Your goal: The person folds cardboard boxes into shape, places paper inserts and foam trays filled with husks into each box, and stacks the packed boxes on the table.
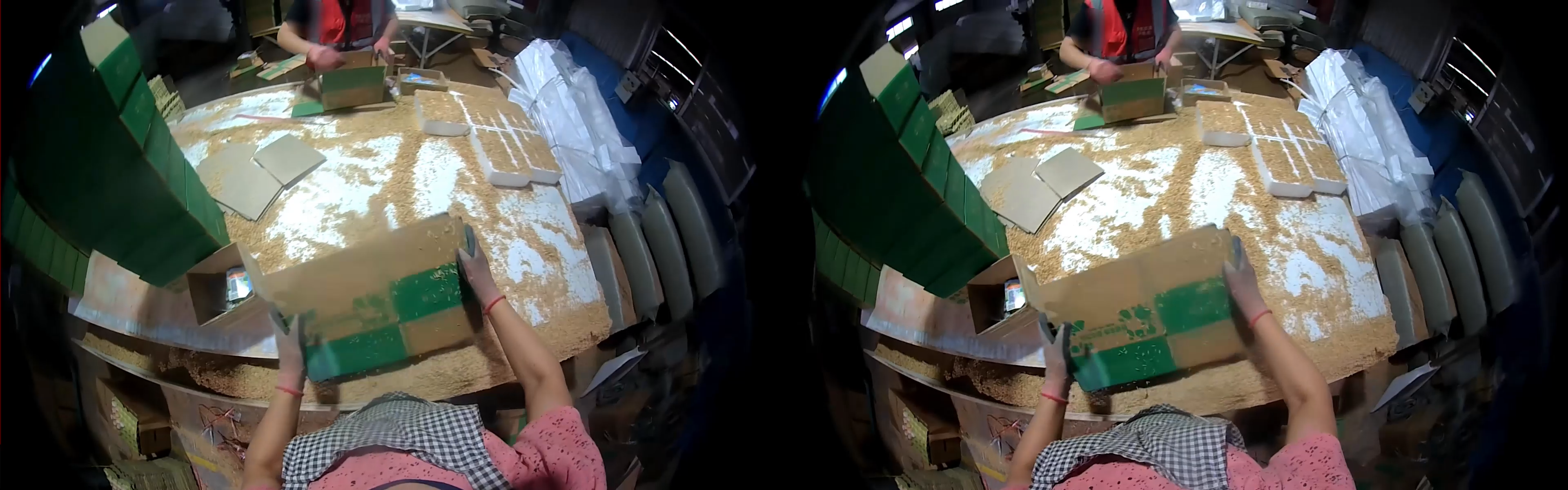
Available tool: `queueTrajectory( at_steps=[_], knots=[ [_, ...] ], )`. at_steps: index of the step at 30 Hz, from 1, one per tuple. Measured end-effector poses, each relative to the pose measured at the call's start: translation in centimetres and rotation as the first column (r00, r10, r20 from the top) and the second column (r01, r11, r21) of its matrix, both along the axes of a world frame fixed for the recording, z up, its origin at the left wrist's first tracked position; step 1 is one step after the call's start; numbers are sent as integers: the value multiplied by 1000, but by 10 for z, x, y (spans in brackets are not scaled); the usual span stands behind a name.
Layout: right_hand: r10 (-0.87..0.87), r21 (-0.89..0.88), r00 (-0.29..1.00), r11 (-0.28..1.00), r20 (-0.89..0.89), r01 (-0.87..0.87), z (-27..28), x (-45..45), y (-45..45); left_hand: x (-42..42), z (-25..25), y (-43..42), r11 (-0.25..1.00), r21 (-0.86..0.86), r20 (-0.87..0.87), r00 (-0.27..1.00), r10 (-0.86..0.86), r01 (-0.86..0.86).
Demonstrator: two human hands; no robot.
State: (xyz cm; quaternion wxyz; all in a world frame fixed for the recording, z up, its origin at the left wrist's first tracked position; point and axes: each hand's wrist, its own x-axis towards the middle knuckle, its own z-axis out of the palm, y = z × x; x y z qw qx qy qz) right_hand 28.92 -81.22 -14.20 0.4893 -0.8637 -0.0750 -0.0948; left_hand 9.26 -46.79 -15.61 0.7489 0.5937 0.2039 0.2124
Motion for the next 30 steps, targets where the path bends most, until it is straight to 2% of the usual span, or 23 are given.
queueTrajectory(
  at_steps=[2,3,4,5,6,8,9,10,12,13,15,16,17,18,20,21,22,23,25,26,27,28,30],
  knots=[
    [-19,73,999,997,-38,22,40,18,0,11,-3,19,989,100,82,992,98,-106],
    [9,245,1000,969,-8,-7,49,30,-5,9,53,6,993,-70,25,995,94,-92],
    [35,409,999,912,26,-42,57,37,-8,11,80,-1,990,53,29,991,132,-133],
    [100,556,985,831,-141,-5,80,25,-5,18,80,-1,951,230,94,978,188,-205],
    [86,603,990,798,-115,1,68,30,-4,24,80,-1,876,392,166,958,233,-281],
    [37,741,994,669,-101,51,33,34,0,23,116,-21,335,856,304,907,290,-394],
    [25,790,1000,614,-10,-8,6,44,-1,19,140,-34,234,895,320,912,256,-379],
    [27,794,1000,607,-2,-15,7,46,-2,13,162,-40,226,894,329,909,255,-386],
    [122,989,991,130,48,-64,11,46,-3,5,195,-49,-256,924,329,932,150,-285],
    [313,941,894,3,321,-340,1,57,-11,5,204,-50,-259,924,327,932,153,-282],
    [328,971,918,12,221,-238,-14,64,-4,5,216,-50,-404,892,297,937,181,-204],
    [337,989,933,25,127,-144,-14,62,3,8,214,-48,-409,891,290,941,177,-197],
    [276,971,949,140,149,-194,-15,56,8,13,209,-46,-456,876,253,955,155,-158],
    [233,752,959,601,161,-272,-9,56,10,17,206,-46,-500,857,220,966,137,-124],
    [337,325,933,875,124,-359,37,43,17,29,193,-48,-400,897,-168,982,88,189],
    [81,-22,975,997,205,-79,66,24,29,33,188,-46,-170,895,-401,910,101,413],
    [60,-44,894,998,443,-45,86,26,36,39,187,-43,71,800,-600,798,59,596],
    [36,-82,784,996,620,19,104,17,43,44,187,-39,75,809,-587,807,65,583],
    [381,-403,668,906,640,-131,140,-20,69,47,185,-26,-48,780,-626,779,-48,624],
    [617,-678,666,700,418,-223,116,-28,85,51,185,-17,-51,815,-580,810,-81,578],
    [580,-692,692,704,430,-161,96,-47,92,56,186,1,-42,800,-597,788,-151,599],
    [586,-608,624,764,517,-215,75,-50,88,65,188,21,-37,793,-600,768,-222,609],
    [541,-428,445,840,714,-334,74,-48,77,83,198,30,-85,677,-735,668,-113,731]
  ],
)
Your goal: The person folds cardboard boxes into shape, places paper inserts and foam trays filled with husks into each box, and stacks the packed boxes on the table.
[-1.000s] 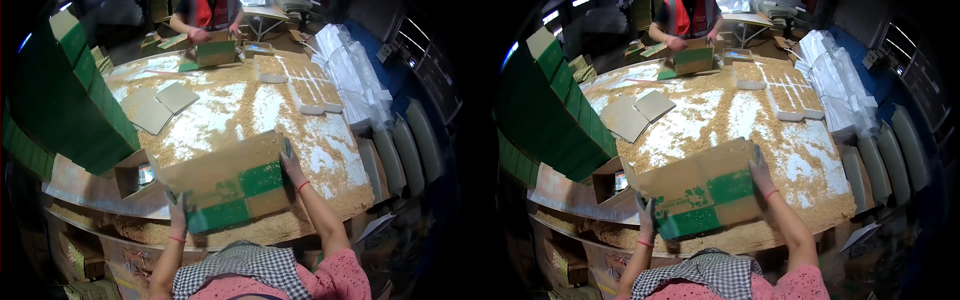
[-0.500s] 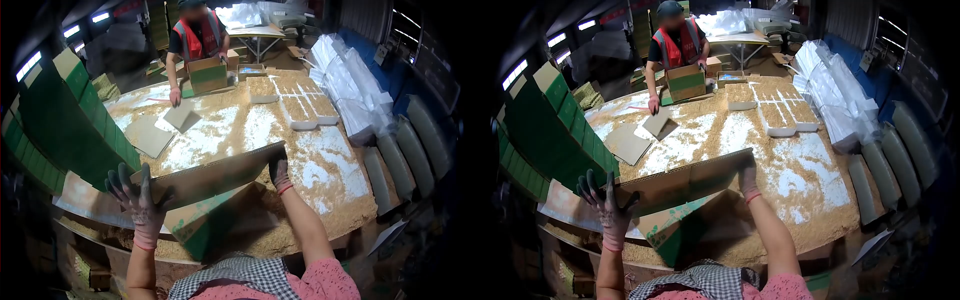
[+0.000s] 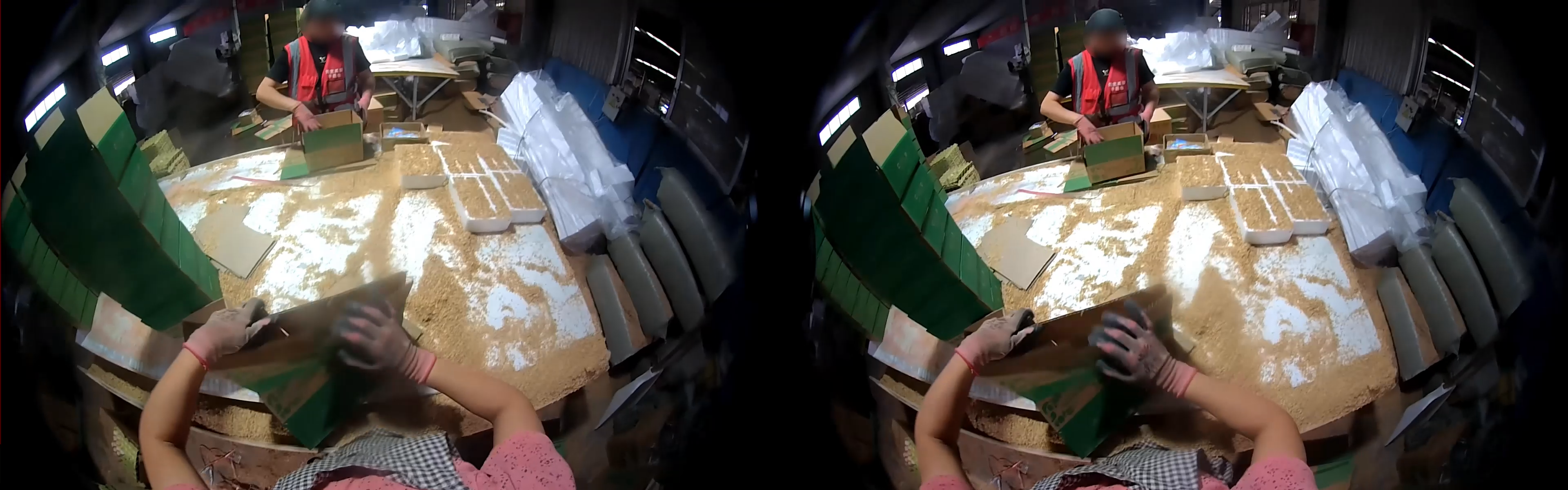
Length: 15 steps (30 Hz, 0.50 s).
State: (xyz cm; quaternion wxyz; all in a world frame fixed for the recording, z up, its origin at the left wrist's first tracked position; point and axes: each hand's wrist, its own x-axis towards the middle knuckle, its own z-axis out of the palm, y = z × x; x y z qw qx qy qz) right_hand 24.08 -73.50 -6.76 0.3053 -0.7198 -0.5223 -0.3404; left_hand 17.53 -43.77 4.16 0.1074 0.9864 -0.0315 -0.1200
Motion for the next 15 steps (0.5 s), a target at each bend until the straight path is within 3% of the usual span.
queueTrajectory(
  at_steps=[2,4,5,6,7,8,10,11,12,13,14,15],
  knots=[
    [180,-57,949,978,-261,-201,43,0,-21,12,-19,22,999,-27,-59,998,-28,27],
    [580,275,733,814,-355,-511,71,23,-30,18,-19,28,980,-173,-46,995,88,-94],
    [639,322,667,769,-383,-553,86,25,-38,13,-31,32,875,-417,-40,967,253,-246],
    [630,315,680,776,-375,-546,84,27,-34,10,-60,39,939,-280,201,944,261,-200],
    [522,6,758,825,-391,-566,75,24,-23,6,-74,27,908,-404,397,874,281,-108],
    [413,-299,832,795,-369,-527,61,18,-15,7,-80,3,867,-498,565,762,316,9],
    [193,-676,929,641,-316,-363,0,4,-6,4,-16,-81,902,-355,812,559,167,246],
    [211,-778,952,550,-222,-303,-59,12,-4,-3,-22,-105,925,-138,884,466,-47,355],
    [279,-365,885,833,-374,-416,-48,22,2,-8,-28,-111,799,11,801,474,-367,601],
    [240,-299,960,914,-146,-274,-20,46,1,0,-24,-128,581,152,758,284,-588,799],
    [116,-179,990,979,82,-100,10,68,0,7,-42,-148,481,76,624,334,-706,874],
    [-57,-17,968,998,246,63,40,90,-1,10,-83,-160,509,-56,440,479,-760,859]
  ],
)
